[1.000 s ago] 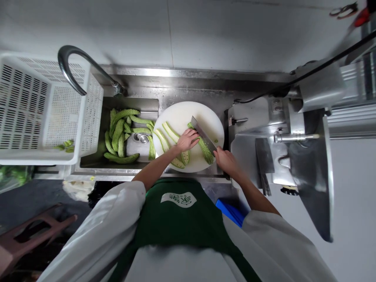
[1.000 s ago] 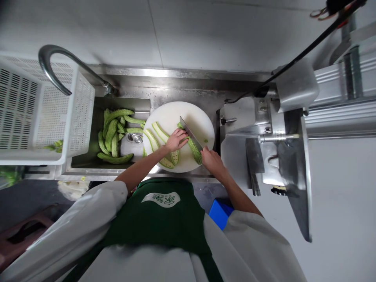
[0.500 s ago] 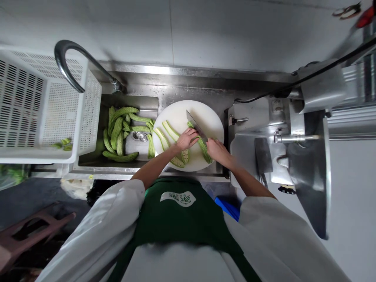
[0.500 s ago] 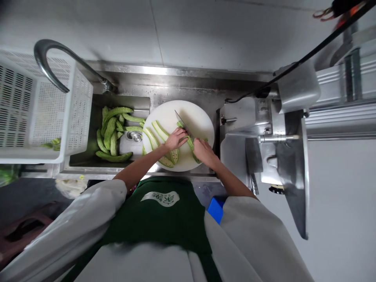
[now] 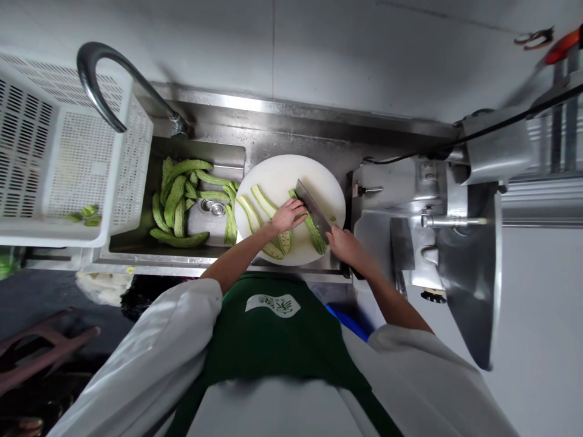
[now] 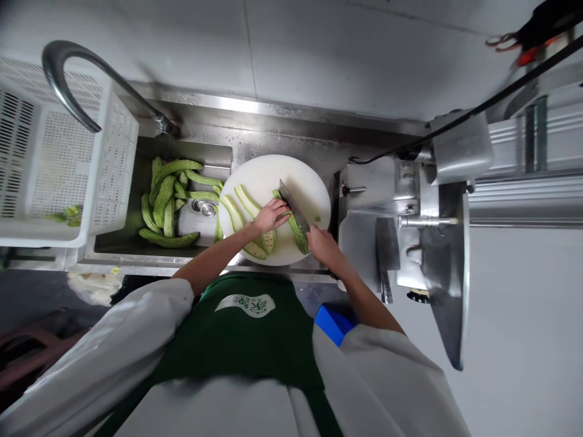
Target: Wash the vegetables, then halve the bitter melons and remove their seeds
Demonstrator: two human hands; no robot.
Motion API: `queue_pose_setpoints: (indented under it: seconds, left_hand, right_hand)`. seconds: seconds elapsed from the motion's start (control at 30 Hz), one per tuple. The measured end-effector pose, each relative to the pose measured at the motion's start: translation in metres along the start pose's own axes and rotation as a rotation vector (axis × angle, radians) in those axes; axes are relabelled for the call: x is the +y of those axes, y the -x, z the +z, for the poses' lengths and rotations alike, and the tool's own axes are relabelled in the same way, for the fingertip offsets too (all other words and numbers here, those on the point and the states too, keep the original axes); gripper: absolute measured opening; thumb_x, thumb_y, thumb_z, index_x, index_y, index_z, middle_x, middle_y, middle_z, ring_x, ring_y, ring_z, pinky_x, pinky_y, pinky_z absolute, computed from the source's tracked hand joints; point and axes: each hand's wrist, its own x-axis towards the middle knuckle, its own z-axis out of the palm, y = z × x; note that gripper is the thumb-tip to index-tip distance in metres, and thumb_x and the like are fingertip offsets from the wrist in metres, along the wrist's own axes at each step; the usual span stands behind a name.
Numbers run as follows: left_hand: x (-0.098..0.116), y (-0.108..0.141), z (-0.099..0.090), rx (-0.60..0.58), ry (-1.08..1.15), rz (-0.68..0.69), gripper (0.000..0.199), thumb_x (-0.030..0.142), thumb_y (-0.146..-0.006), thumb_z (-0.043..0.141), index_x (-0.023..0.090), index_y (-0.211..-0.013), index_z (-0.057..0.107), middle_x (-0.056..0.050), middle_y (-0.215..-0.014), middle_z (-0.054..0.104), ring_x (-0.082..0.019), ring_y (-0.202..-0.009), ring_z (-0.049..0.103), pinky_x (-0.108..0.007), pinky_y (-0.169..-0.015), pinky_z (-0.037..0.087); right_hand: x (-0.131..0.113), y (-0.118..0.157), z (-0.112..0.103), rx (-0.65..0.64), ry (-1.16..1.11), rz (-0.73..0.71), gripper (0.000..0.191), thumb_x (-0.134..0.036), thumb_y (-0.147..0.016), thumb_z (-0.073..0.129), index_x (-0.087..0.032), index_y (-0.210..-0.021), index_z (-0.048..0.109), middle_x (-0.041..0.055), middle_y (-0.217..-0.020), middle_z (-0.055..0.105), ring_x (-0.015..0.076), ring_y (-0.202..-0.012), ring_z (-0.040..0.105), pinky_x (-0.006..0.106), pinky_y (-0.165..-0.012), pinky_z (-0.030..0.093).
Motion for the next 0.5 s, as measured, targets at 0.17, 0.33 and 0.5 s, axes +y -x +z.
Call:
queue_pose_setpoints:
  seconds: [0.17, 0.33, 0.5]
  left_hand:
    - [0.000, 0.001, 0.001, -0.029, 0.010, 0.004, 0.027, 0.035, -0.100, 0.049, 0.019, -0.111, 0.069, -0.012, -0.112, 0.063, -0.027, -0.111, 0.054, -0.046, -0.102, 0.048]
    - [0.000, 0.001, 0.002, -0.046, -0.018, 0.019, 0.029, 0.036, -0.101, 0.048, 0.019, -0.113, 0.068, -0.011, -0.112, 0.063, -0.027, -0.110, 0.054, -0.047, -0.101, 0.048]
    - [-0.004, 0.002, 0.005, -0.039, -0.036, 0.026, 0.031, 0.037, -0.101, 0.047, 0.018, -0.111, 0.068, -0.012, -0.112, 0.064, -0.027, -0.110, 0.054, -0.048, -0.101, 0.049]
  right_hand:
    - [0.018, 0.051, 0.016, -0.049, 0.014, 0.024, 0.023, -0.027, -0.107, 0.038, -0.013, -0.109, 0.056, 0.0138, -0.092, 0.073, 0.0247, -0.086, 0.071, 0.029, -0.070, 0.037]
    - [0.023, 0.057, 0.030, -0.052, -0.019, 0.033, 0.022, -0.026, -0.107, 0.038, -0.013, -0.106, 0.055, 0.0130, -0.089, 0.072, 0.0246, -0.083, 0.071, 0.030, -0.066, 0.035]
    - [0.020, 0.050, 0.038, -0.062, -0.062, 0.062, 0.024, -0.027, -0.107, 0.036, -0.012, -0.110, 0.054, 0.0156, -0.091, 0.072, 0.0265, -0.085, 0.071, 0.030, -0.067, 0.038]
